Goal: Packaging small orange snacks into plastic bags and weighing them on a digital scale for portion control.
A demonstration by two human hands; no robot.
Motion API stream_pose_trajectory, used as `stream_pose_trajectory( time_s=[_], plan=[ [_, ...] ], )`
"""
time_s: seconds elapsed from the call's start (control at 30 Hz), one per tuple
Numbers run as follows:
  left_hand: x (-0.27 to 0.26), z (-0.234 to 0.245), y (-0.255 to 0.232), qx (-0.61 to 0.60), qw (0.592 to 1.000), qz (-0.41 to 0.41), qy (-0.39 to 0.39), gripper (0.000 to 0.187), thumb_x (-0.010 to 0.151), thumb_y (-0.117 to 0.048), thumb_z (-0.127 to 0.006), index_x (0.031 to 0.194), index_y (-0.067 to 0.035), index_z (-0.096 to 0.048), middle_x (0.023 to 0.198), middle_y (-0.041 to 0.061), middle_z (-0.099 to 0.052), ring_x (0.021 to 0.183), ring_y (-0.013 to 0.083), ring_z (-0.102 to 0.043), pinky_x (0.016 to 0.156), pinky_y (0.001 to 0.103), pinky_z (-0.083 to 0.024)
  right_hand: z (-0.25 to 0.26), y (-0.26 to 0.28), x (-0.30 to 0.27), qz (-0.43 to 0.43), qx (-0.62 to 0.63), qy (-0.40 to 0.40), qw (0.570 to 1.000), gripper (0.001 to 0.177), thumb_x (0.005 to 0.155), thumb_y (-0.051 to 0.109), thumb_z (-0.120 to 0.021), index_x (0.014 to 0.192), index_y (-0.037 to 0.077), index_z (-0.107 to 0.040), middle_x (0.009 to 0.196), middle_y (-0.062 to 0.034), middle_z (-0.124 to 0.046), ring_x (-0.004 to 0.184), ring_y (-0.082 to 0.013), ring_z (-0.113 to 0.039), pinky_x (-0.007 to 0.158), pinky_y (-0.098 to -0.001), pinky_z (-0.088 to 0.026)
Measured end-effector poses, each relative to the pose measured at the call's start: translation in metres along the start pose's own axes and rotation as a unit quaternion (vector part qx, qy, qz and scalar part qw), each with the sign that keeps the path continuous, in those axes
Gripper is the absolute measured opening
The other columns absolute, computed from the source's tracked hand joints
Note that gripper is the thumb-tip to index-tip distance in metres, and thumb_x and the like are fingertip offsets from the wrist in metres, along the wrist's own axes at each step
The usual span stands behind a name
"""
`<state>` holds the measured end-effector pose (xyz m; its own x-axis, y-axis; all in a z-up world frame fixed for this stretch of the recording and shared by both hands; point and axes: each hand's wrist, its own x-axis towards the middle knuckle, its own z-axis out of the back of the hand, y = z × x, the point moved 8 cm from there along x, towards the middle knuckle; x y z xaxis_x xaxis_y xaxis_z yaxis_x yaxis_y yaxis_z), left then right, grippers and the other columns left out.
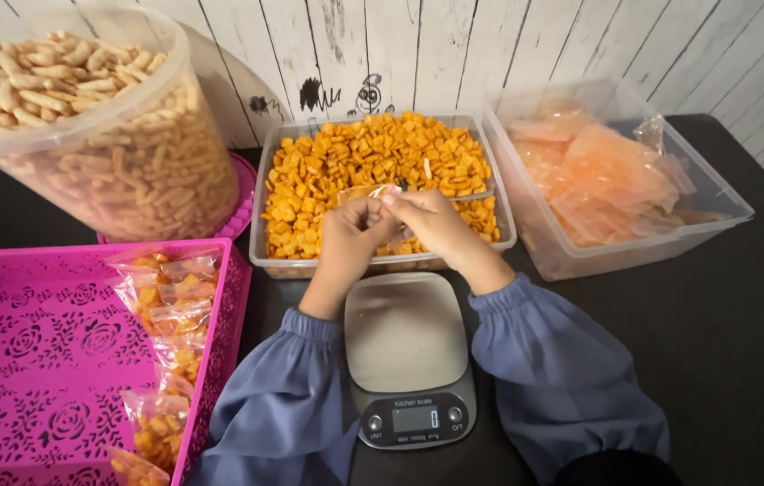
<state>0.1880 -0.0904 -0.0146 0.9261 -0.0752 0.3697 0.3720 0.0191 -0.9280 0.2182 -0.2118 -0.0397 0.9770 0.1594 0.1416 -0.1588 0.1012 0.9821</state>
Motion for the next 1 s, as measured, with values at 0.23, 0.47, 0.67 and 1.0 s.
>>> stream_pose_trajectory(
  time_s=[0.23,0.47,0.67,1.0],
  plan=[
    [0.005,0.012,0.024,-0.073,0.996,0.056,-0.018,0.009,0.084,-0.012,-0.077,0.080,-0.010,-0.070,0.059,0.000,-0.062,0.055,0.0062,-0.054,0.055,0.019,-0.044,0.007,0.030,-0.014,-0.030,0.058,0.040,0.997,0.028,0.102,0.023,-0.060,0.105,0.000,-0.075,0.090,-0.0147,-0.075,0.081,-0.0228,-0.074,0.075,-0.0379,-0.064],
    [-0.005,0.025,-0.003,0.115,0.979,-0.097,-0.140,0.013,0.081,-0.013,-0.078,0.086,-0.011,-0.066,0.073,0.007,-0.064,0.071,0.0217,-0.062,0.065,0.033,-0.050,0.036,0.014,0.003,0.054,-0.121,-0.074,0.988,0.028,0.089,-0.001,-0.064,0.113,0.009,-0.076,0.089,-0.0181,-0.076,0.070,-0.0210,-0.075,0.057,-0.0262,-0.063],
    [0.005,0.031,0.008,-0.050,0.996,-0.038,-0.069,0.084,0.082,-0.011,-0.084,0.148,0.000,-0.034,0.133,0.024,-0.051,0.122,0.0360,-0.052,0.104,0.042,-0.042,0.030,0.021,-0.001,0.031,0.023,-0.045,0.998,0.026,0.087,-0.003,-0.067,0.112,-0.004,-0.072,0.086,-0.0188,-0.075,0.064,-0.0181,-0.072,0.054,-0.0266,-0.063],
    [0.006,0.042,-0.007,0.238,0.970,-0.002,-0.055,0.052,0.106,-0.031,-0.048,0.156,-0.025,-0.035,0.090,0.031,-0.071,0.092,0.0481,-0.071,0.080,0.055,-0.056,0.040,0.021,-0.005,-0.032,0.032,-0.068,0.997,0.028,0.087,-0.007,-0.060,0.114,-0.009,-0.069,0.096,-0.0283,-0.073,0.074,-0.0295,-0.076,0.064,-0.0369,-0.066]
  ],
)
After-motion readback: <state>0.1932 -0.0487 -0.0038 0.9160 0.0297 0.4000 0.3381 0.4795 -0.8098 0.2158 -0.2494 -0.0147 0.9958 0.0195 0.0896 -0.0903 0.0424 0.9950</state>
